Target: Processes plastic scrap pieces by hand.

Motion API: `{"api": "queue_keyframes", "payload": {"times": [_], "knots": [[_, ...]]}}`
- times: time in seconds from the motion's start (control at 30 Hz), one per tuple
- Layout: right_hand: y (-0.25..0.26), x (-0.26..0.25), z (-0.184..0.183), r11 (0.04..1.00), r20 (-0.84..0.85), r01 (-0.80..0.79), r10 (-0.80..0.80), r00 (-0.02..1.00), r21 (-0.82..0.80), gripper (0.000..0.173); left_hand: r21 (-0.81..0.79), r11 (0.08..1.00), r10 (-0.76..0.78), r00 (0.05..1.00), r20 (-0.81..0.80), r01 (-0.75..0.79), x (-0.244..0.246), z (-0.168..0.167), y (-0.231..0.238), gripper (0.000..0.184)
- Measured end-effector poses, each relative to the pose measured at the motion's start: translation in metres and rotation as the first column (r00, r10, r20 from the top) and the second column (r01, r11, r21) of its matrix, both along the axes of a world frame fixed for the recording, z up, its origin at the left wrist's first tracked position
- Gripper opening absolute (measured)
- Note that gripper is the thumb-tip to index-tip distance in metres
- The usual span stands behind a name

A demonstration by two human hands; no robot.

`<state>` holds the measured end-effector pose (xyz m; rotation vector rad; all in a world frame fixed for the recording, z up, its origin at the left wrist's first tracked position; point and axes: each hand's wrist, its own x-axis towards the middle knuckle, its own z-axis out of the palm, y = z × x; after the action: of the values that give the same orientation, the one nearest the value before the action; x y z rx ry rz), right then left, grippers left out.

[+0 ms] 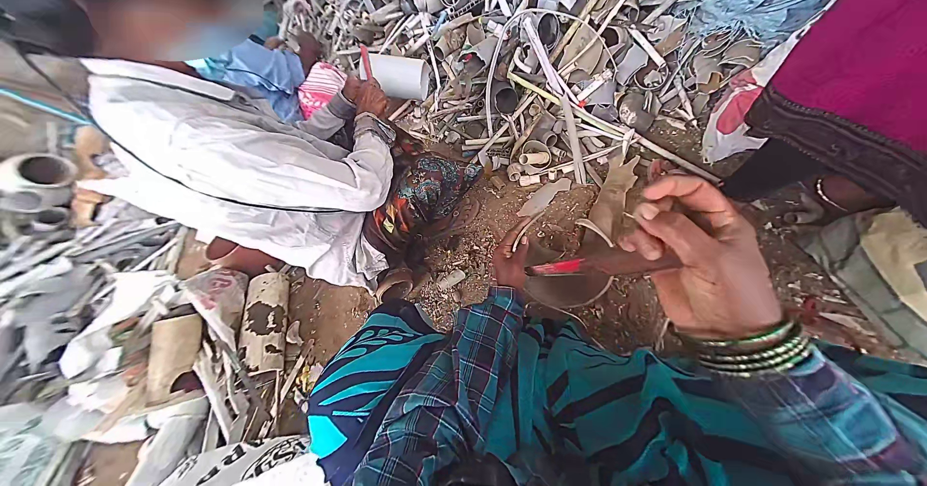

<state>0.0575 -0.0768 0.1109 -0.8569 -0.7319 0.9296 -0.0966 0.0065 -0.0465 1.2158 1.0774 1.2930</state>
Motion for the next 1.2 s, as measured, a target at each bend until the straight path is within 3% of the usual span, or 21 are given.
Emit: {"api": "queue_keyframes", "payload": {"times": [0.07, 0.17, 0.23, 0.43, 0.5, 0.63, 0.7, 0.83, 0.93, 1.07, 1.13, 1.2], "knots": [[0.005, 0.002, -0.011, 0.999, -0.004, 0.028, -0.028, 1.0, -0.022, 0.028, 0.015, 1.0, 0.005, 1.0, 0.001, -0.005, -0.001, 0.0, 0.001, 0.036], [0.023, -0.004, -0.066, 0.983, 0.059, 0.086, -0.078, 0.995, -0.16, 0.024, 0.054, 0.999, -0.001, 1.0, -0.025, 0.003, 0.0, -0.002, 0.001, 0.035], [0.025, -0.011, -0.08, 0.97, 0.07, 0.133, -0.121, 0.99, -0.202, 0.022, 0.086, 0.996, -0.016, 1.0, -0.024, 0.018, 0.003, -0.006, -0.001, 0.036], [-0.004, -0.005, -0.006, 0.999, 0.043, 0.025, -0.027, 0.999, 0.048, 0.027, 0.014, 1.0, -0.004, 0.999, 0.036, 0.004, 0.002, 0.001, 0.002, 0.036], [0.003, -0.007, -0.026, 0.998, 0.029, 0.062, -0.062, 0.998, -0.002, 0.026, 0.0, 1.0, -0.003, 0.999, 0.035, 0.003, 0.003, 0.002, 0.001, 0.036], [0.021, -0.021, -0.104, 0.971, 0.091, 0.142, -0.126, 0.988, -0.194, 0.021, 0.057, 0.998, -0.023, 1.0, 0.014, 0.022, 0.006, -0.002, -0.001, 0.036], [0.02, -0.024, -0.09, 0.97, 0.096, 0.159, -0.144, 0.985, -0.181, 0.021, 0.059, 0.998, -0.027, 1.0, 0.013, 0.027, 0.007, -0.002, 0.0, 0.036], [0.002, -0.016, -0.019, 0.997, 0.039, 0.069, -0.071, 0.997, 0.033, 0.026, 0.022, 1.0, -0.009, 1.0, 0.027, 0.008, 0.005, -0.001, 0.004, 0.037], [0.01, -0.013, -0.037, 0.996, 0.023, 0.094, -0.094, 0.995, -0.003, 0.026, 0.037, 0.999, -0.006, 1.0, 0.019, 0.005, 0.004, -0.003, 0.005, 0.038], [0.03, -0.018, -0.122, 0.973, 0.084, 0.164, -0.152, 0.985, -0.162, 0.022, 0.036, 0.999, -0.015, 1.0, -0.01, 0.016, 0.008, 0.0, 0.0, 0.036], [0.03, -0.021, -0.106, 0.97, 0.084, 0.172, -0.16, 0.984, -0.172, 0.021, 0.042, 0.999, -0.016, 1.0, -0.014, 0.016, 0.009, 0.001, -0.001, 0.036], [0.02, -0.02, -0.06, 0.989, 0.043, 0.126, -0.122, 0.992, -0.077, 0.025, 0.049, 0.999, -0.016, 1.0, -0.003, 0.016, 0.008, -0.002, 0.001, 0.037]]}}
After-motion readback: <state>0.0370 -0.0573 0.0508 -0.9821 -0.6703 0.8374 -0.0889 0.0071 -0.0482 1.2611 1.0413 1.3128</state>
